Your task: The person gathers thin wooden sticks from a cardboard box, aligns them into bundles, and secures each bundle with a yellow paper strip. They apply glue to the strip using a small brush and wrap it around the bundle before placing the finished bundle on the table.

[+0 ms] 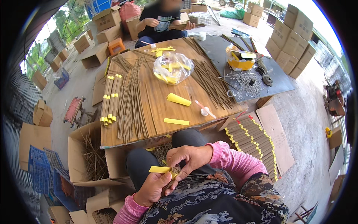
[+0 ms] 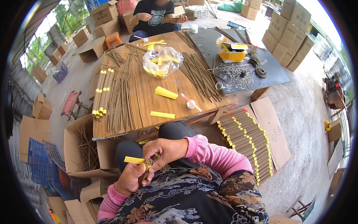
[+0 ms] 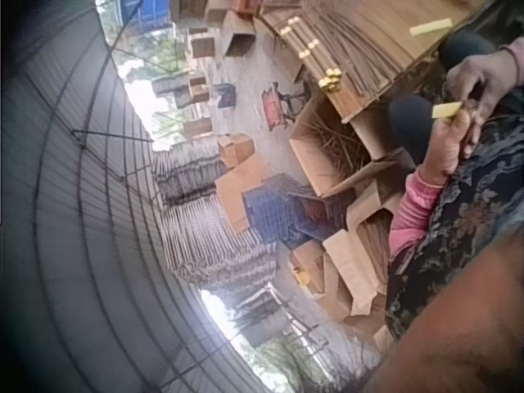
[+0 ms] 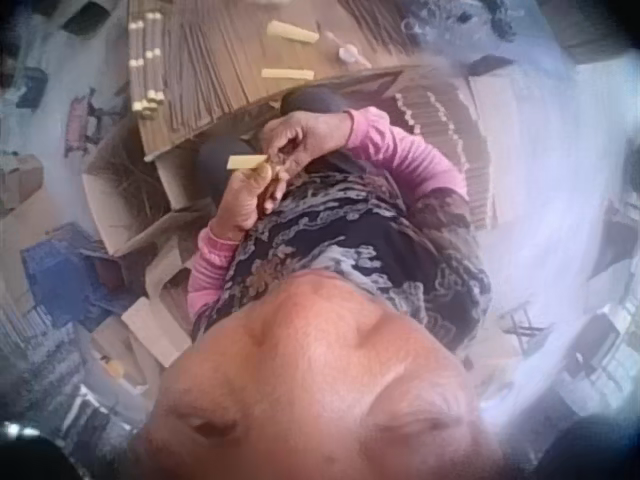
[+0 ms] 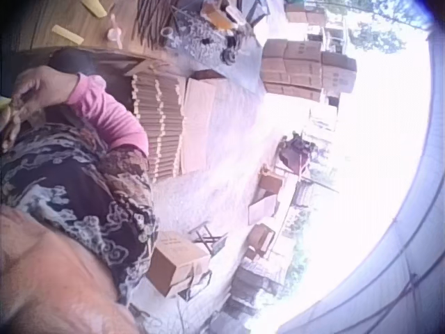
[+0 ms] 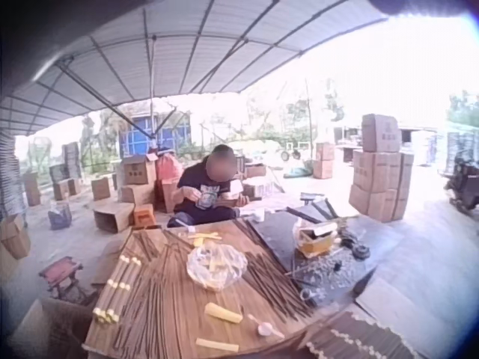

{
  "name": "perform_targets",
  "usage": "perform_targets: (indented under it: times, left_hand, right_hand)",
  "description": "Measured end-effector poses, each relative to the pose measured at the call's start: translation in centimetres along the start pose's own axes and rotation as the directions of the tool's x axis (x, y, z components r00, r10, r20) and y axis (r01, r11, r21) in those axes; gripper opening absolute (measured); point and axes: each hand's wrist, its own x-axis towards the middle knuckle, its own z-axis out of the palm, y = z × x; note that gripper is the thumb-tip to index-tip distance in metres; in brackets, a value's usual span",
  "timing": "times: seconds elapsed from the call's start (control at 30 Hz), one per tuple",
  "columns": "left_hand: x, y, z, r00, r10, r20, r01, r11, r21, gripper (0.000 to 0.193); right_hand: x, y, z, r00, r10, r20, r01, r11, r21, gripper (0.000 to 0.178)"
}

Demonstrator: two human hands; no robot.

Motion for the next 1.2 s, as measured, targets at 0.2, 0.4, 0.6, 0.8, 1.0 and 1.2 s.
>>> perform_targets:
  times: [0.2, 0.4, 0.6, 0.8, 1.0, 1.2]
  left_hand:
    - [0.2, 0.2, 1.1, 0.987, 0.12, -0.11, -0.12, 0.993, 0.01, 0.039]
    - [-0.4, -0.2, 0.7, 0.959, 0.201, -0.199, -0.2, 0.979, 0.029, 0.046]
    - [0.3, -0.3, 0.0, 0.954, 0.204, -0.22, -0.189, 0.978, 0.089, 0.045]
    - [0.2, -0.3, -0.3, 0.954, 0.211, -0.214, -0.195, 0.976, 0.094, 0.047]
    - [0.4, -0.3, -0.3, 0.956, 0.202, -0.211, -0.185, 0.978, 0.097, 0.046]
    - [0.3, -0.4, -0.2, 0.949, 0.207, -0.239, -0.185, 0.976, 0.112, 0.043]
  right_hand:
    - [-0.4, -1.1, 0.9, 0.929, -0.118, -0.35, -0.027, 0.924, -0.382, 0.057]
    - [-0.2, -1.0, 2.2, 0.895, -0.113, -0.431, -0.11, 0.882, -0.459, 0.028]
    - [-0.8, -0.4, 3.8, 0.832, -0.059, -0.552, -0.13, 0.946, -0.297, 0.019]
    - [-0.6, -0.4, 4.1, 0.83, 0.017, -0.558, -0.145, 0.972, -0.185, 0.02]
    - [-0.8, -0.4, 3.8, 0.854, 0.024, -0.52, -0.13, 0.977, -0.169, 0.016]
    - [-0.8, 0.3, 3.1, 0.878, -0.003, -0.478, -0.119, 0.967, -0.224, 0.018]
